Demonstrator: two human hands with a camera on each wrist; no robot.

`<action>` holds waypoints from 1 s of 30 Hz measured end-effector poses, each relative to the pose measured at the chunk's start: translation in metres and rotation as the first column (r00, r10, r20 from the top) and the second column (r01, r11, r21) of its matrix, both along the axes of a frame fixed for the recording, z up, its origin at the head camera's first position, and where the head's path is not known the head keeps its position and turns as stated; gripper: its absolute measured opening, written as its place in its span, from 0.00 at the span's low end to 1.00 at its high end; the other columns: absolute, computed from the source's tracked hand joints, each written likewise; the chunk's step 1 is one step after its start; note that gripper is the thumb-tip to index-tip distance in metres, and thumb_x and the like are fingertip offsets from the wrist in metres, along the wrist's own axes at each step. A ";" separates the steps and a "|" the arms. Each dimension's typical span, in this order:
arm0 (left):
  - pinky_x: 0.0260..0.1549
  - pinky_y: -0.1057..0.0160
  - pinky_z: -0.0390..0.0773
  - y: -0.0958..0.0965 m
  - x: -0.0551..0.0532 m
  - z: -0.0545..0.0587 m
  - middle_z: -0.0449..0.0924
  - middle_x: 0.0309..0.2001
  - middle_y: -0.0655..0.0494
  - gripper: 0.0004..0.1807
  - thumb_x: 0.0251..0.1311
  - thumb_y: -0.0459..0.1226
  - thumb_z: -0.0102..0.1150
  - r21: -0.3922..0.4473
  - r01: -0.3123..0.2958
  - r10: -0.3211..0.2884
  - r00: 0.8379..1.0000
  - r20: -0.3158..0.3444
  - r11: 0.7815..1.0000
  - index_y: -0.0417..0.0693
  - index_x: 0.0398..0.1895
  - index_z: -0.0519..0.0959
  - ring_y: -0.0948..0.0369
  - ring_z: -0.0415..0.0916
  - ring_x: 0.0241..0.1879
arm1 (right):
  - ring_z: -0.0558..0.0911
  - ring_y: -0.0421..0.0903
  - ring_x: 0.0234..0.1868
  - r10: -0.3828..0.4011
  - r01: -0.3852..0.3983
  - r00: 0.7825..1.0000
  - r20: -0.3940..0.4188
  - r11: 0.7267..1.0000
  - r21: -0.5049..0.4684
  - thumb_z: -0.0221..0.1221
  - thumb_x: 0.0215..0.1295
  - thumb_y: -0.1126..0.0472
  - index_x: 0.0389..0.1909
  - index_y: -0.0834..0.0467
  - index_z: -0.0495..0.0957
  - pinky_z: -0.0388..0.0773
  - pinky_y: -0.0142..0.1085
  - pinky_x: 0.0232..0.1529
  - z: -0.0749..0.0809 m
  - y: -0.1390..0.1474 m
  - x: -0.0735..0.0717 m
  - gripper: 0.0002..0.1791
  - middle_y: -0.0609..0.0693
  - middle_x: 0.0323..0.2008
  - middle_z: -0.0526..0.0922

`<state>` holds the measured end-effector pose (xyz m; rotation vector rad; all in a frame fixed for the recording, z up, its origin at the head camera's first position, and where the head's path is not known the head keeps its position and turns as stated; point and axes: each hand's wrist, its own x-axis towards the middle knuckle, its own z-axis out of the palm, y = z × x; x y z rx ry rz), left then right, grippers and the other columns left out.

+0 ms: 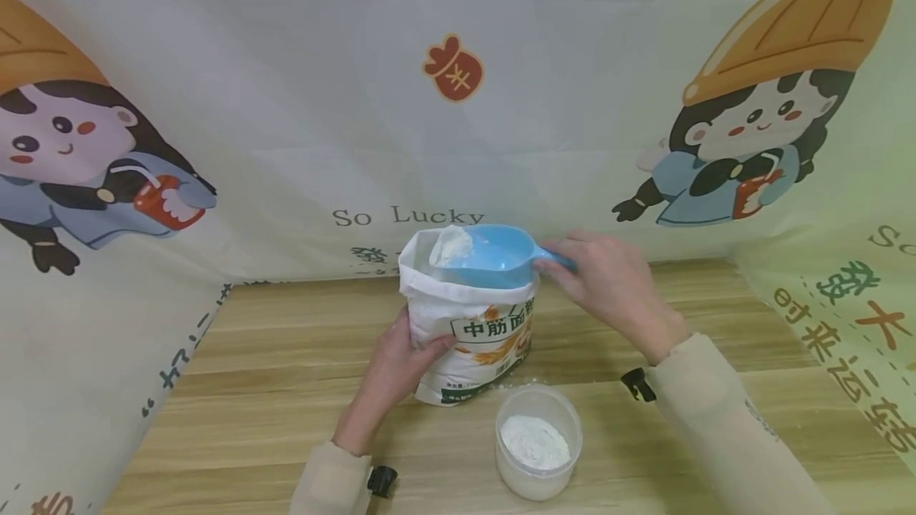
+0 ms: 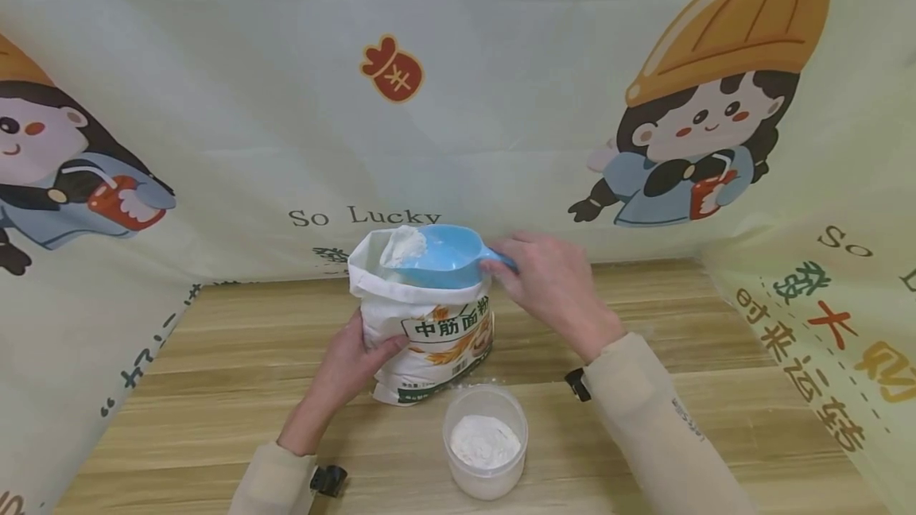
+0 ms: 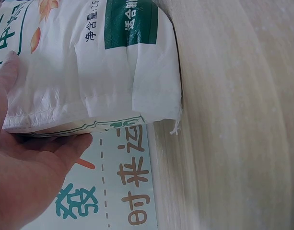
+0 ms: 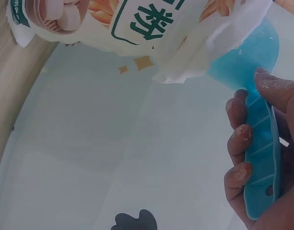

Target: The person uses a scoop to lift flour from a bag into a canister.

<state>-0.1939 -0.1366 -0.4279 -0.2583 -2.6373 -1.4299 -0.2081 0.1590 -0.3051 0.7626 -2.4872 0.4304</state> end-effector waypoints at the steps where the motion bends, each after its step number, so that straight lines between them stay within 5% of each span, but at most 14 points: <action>1: 0.56 0.39 0.80 0.000 0.000 0.000 0.82 0.57 0.38 0.41 0.62 0.44 0.73 0.001 -0.001 0.001 1.000 -0.002 1.000 0.39 0.72 0.65 0.42 0.80 0.57 | 0.84 0.48 0.31 -0.005 0.005 1.000 0.000 1.000 -0.006 0.68 0.69 0.51 0.53 0.57 0.88 0.80 0.42 0.27 0.000 0.001 0.000 0.17 0.51 0.39 0.89; 17: 0.57 0.39 0.79 0.001 0.001 0.000 0.81 0.58 0.38 0.41 0.62 0.43 0.73 0.005 -0.007 0.007 1.000 0.000 1.000 0.39 0.73 0.65 0.42 0.80 0.57 | 0.78 0.46 0.26 -0.019 0.017 0.999 -0.031 0.998 -0.053 0.69 0.67 0.55 0.51 0.57 0.88 0.75 0.41 0.24 0.006 0.012 0.007 0.15 0.51 0.34 0.87; 30: 0.58 0.39 0.79 0.000 0.001 0.001 0.81 0.58 0.37 0.42 0.62 0.44 0.73 -0.002 -0.001 0.001 1.000 -0.002 1.000 0.38 0.74 0.64 0.41 0.79 0.58 | 0.85 0.50 0.31 -0.028 0.023 0.997 -0.068 0.997 -0.071 0.70 0.66 0.55 0.50 0.59 0.88 0.80 0.46 0.27 0.009 0.028 0.012 0.16 0.53 0.38 0.90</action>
